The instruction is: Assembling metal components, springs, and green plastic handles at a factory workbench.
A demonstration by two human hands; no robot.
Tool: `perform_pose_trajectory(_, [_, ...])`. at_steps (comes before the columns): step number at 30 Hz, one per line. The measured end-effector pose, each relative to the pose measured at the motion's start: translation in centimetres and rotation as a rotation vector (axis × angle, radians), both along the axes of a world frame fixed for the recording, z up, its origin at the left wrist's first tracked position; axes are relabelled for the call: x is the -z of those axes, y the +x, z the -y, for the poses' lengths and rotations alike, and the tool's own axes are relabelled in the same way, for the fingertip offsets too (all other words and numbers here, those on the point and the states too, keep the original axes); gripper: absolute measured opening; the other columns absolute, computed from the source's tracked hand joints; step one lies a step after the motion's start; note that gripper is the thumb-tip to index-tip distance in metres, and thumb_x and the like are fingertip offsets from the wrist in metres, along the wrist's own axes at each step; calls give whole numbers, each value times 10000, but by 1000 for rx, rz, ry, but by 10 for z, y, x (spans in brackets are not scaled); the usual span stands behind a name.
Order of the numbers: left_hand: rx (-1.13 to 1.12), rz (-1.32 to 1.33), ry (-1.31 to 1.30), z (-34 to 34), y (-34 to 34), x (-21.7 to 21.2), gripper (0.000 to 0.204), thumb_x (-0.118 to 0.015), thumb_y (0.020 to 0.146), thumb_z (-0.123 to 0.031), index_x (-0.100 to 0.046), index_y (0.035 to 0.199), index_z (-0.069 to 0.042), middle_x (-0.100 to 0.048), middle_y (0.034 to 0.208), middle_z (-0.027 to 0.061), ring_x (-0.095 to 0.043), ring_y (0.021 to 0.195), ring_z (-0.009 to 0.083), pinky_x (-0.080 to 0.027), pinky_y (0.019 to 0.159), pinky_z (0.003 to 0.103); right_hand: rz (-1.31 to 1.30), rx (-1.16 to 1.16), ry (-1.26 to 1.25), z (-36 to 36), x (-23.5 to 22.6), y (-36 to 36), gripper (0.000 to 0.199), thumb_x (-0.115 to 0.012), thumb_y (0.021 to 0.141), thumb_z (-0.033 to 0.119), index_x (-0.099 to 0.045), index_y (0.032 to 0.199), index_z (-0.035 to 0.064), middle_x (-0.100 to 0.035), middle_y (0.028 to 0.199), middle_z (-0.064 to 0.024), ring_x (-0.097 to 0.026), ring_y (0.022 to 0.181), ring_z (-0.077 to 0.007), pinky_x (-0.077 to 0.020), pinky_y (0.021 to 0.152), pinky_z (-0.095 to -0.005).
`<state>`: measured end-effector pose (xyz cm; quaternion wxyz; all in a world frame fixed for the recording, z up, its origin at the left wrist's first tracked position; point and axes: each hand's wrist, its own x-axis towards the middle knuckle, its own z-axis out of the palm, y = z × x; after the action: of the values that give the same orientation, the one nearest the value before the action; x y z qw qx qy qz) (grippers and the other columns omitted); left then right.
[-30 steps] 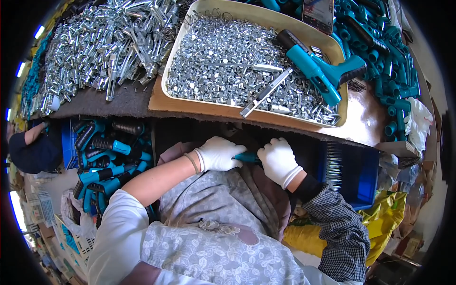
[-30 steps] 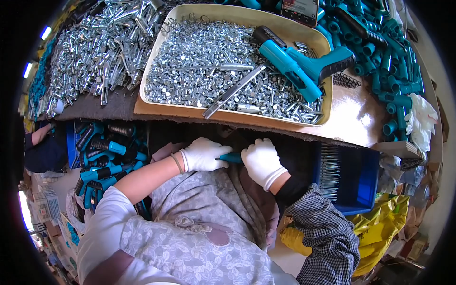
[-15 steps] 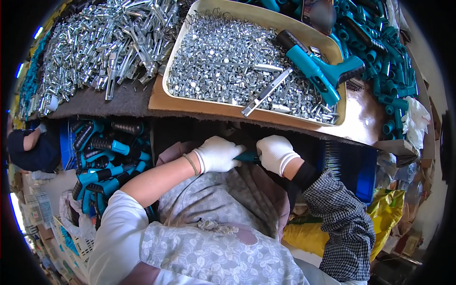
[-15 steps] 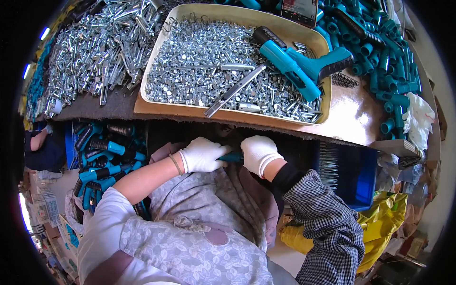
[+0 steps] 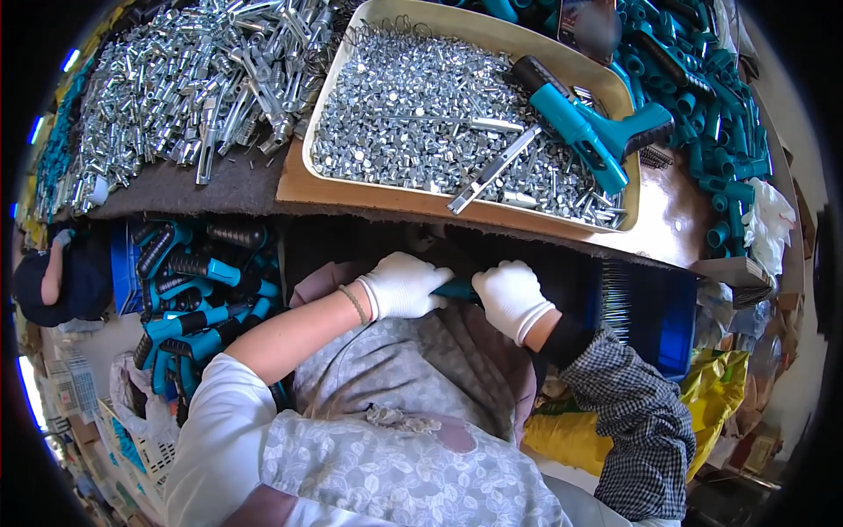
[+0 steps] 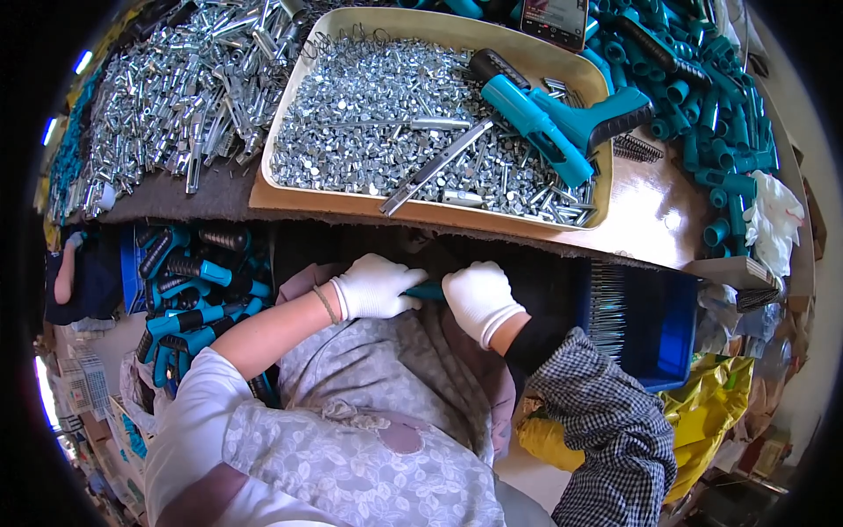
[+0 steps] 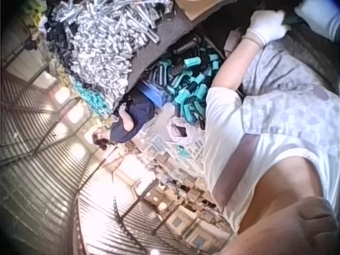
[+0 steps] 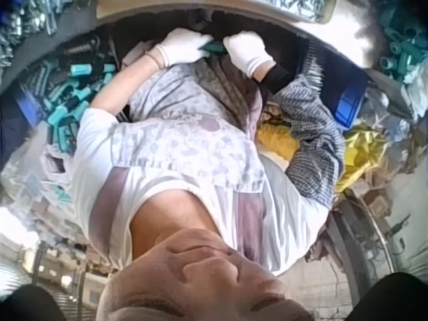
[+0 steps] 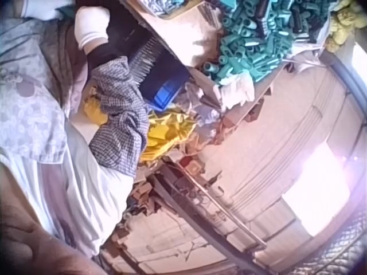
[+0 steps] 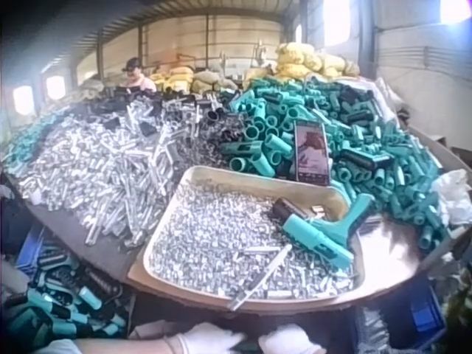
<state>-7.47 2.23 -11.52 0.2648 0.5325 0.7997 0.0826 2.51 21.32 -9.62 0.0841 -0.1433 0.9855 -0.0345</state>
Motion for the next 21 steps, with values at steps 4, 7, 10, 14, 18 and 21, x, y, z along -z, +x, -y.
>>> perform_pose_trajectory(4, [-10,5,9,0,2,0,383,-631,866,-441,-643,1105,-143,-698,800,131,-684,723,344,-525,613,471,-34,41,40,8,4,7,74,-636,743,129,-673,693,89,-667,660,-110,-679,650,-297,-531,601,-400])
perform_pose_trajectory(7, [-18,-6,-20,-3,4,-7,382,-628,868,-441,-640,1110,-145,-699,805,131,-684,727,347,-526,621,473,143,144,-21,5,-5,-4,78,-656,747,124,-718,720,87,-682,678,-143,-698,658,-320,-551,594,-419])
perform_pose_trajectory(10, [-44,-33,11,0,9,-1,387,-625,868,-442,-636,1118,-147,-698,811,130,-683,732,350,-527,626,474,227,144,5,15,-11,-6,83,-641,748,113,-706,772,68,-670,688,-165,-696,711,-359,-559,642,-445])
perform_pose_trajectory(14, [-63,-20,39,5,12,3,380,-631,863,-431,-629,1103,-137,-696,820,132,-679,729,351,-526,621,472,-15,104,-75,13,4,8,82,-616,773,127,-662,722,81,-657,638,-143,-679,624,-331,-538,592,-438])
perform_pose_trajectory(18, [-41,-29,84,4,9,4,368,-629,863,-432,-623,1074,-131,-689,799,132,-676,715,348,-520,609,473,9,48,-90,-3,4,4,58,-619,770,121,-656,743,85,-663,674,-124,-673,661,-320,-534,622,-430])
perform_pose_trajectory(21, [-55,-24,76,5,9,4,360,-622,866,-438,-620,1042,-125,-677,762,130,-670,693,346,-513,594,475,-39,-44,-101,-11,4,3,47,-631,766,133,-656,747,99,-662,700,-97,-655,715,-301,-513,676,-420])
